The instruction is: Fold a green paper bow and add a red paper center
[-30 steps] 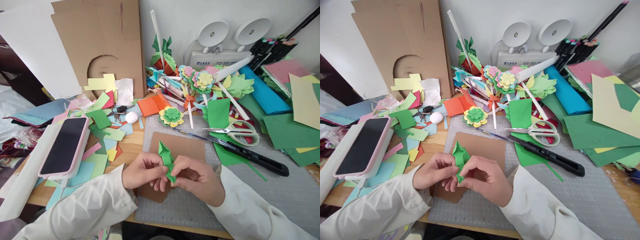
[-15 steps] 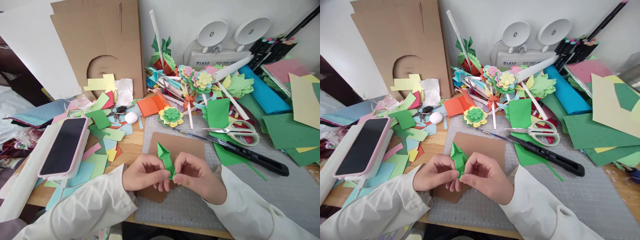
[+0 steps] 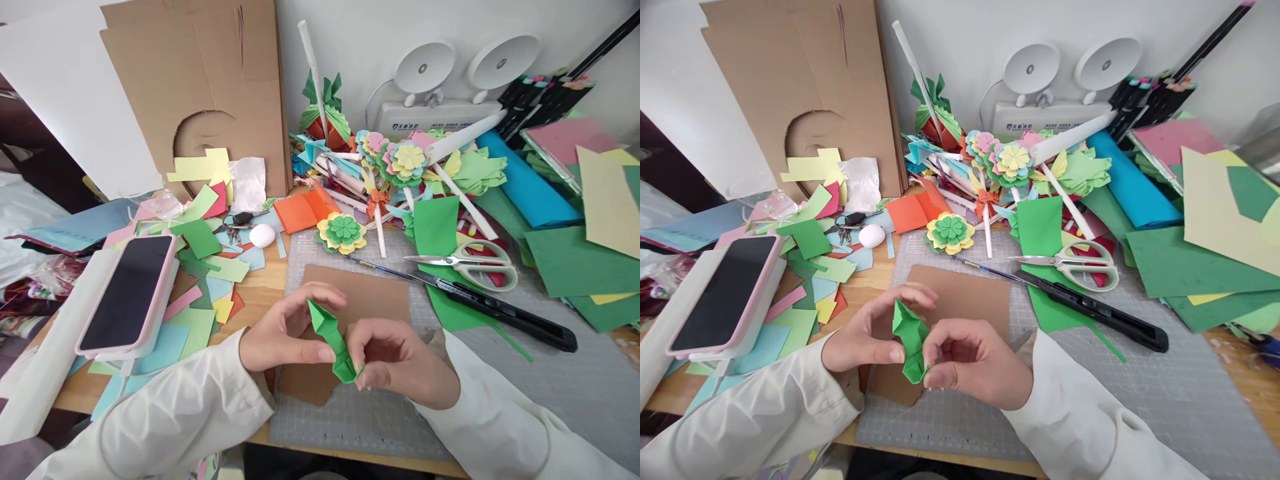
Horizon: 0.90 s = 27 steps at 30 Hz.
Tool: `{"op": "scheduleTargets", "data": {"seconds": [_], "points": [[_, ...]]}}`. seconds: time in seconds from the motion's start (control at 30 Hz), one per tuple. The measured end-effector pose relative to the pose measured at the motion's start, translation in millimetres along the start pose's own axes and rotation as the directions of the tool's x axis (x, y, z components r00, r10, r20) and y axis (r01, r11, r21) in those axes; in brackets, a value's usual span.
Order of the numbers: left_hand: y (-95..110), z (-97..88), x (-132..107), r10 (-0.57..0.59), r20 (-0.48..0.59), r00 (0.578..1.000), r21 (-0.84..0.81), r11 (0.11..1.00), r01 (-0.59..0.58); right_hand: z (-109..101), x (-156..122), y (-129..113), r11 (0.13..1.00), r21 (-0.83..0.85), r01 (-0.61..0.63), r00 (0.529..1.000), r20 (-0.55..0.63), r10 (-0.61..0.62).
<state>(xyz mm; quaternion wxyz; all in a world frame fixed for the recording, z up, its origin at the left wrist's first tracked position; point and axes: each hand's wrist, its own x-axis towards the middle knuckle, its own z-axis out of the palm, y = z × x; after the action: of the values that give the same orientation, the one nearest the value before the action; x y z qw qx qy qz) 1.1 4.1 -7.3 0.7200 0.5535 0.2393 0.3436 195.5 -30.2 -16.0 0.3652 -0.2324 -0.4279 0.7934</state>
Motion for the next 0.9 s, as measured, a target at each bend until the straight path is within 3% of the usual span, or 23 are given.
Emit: {"op": "scheduleTargets", "data": {"seconds": [0.1,0.43,0.9], "points": [[-0.1,-1.4,-0.1,-0.023,0.030,0.999,-0.008,1.000,0.024,-0.2,-0.1,0.4,1.000,0.008,-0.016,1.000,-0.007,0.016],[-5.7,-1.5,-1.6,-0.025,-0.084,0.996,-0.124,0.992,0.014,-3.6,2.5,0.7,0.999,-0.044,-0.018,0.996,-0.091,0.014],[-4.1,3.3,-4.5,0.114,-0.105,0.988,0.064,0.992,-0.107,-2.2,3.6,-2.5,0.994,-0.063,-0.084,0.988,-0.132,0.075]]}}
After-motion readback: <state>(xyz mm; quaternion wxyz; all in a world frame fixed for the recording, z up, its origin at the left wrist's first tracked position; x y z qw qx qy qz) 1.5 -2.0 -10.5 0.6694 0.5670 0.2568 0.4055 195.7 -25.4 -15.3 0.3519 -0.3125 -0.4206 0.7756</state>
